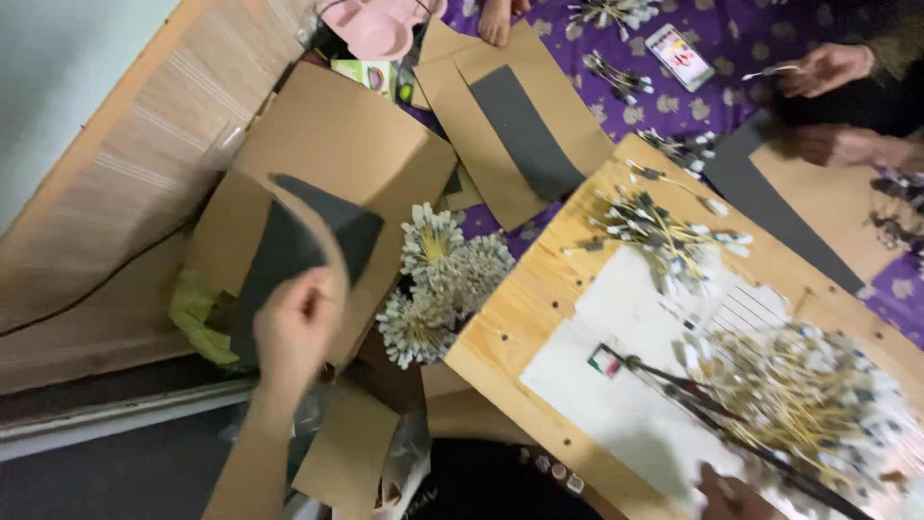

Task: Assembling small electrical wire components by hand on a wooden board workspace

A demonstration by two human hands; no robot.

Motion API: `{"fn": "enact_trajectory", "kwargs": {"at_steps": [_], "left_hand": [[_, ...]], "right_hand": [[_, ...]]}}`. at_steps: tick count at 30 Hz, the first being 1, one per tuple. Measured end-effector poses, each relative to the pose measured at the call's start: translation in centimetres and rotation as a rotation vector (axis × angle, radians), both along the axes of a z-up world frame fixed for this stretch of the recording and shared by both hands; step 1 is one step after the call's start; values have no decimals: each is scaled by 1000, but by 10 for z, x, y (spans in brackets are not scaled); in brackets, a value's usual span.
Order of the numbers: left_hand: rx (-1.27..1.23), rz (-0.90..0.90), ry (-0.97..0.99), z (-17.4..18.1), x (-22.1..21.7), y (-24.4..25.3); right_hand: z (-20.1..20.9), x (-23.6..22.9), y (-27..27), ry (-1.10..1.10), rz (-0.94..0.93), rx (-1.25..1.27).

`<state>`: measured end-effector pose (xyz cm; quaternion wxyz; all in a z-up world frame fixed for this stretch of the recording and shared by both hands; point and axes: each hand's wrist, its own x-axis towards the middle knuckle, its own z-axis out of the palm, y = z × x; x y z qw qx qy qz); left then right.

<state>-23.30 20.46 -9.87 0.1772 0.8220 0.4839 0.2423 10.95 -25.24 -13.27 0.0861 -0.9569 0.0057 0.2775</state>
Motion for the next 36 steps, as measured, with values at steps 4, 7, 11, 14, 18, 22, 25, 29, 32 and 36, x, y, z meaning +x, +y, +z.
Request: {"fn": "enact_trajectory", "kwargs": {"at_steps": [4,7,11,14,18,22,25,29,32,36], "left_hand": [[-53,-272,53,66,78,-102],[56,-613,136,89,118,-173],[-204,-820,-127,111,129,-201],[-299,-730,-245,119,128,-167],[95,-628,-177,150,132,-115],[279,-906,3,199,154,-104],[393,-1050,134,212,166,-106],[491,-1132,44,231,166,-109],[536,-1138,32,253,162,-109],[22,-1203,160,244,159,-87]], "right_hand": [[88,-37,119,164,54,203],[152,-61,189,502,59,542],[140,-52,200,213,171,540],[154,-40,195,380,-57,873],[175,-29,187,546,18,1025],[183,-19,177,618,267,1119],[198,-14,172,531,504,1163],[213,-16,163,310,596,1235],[219,-18,151,127,554,1147],[211,-18,126,138,399,1106]]}}
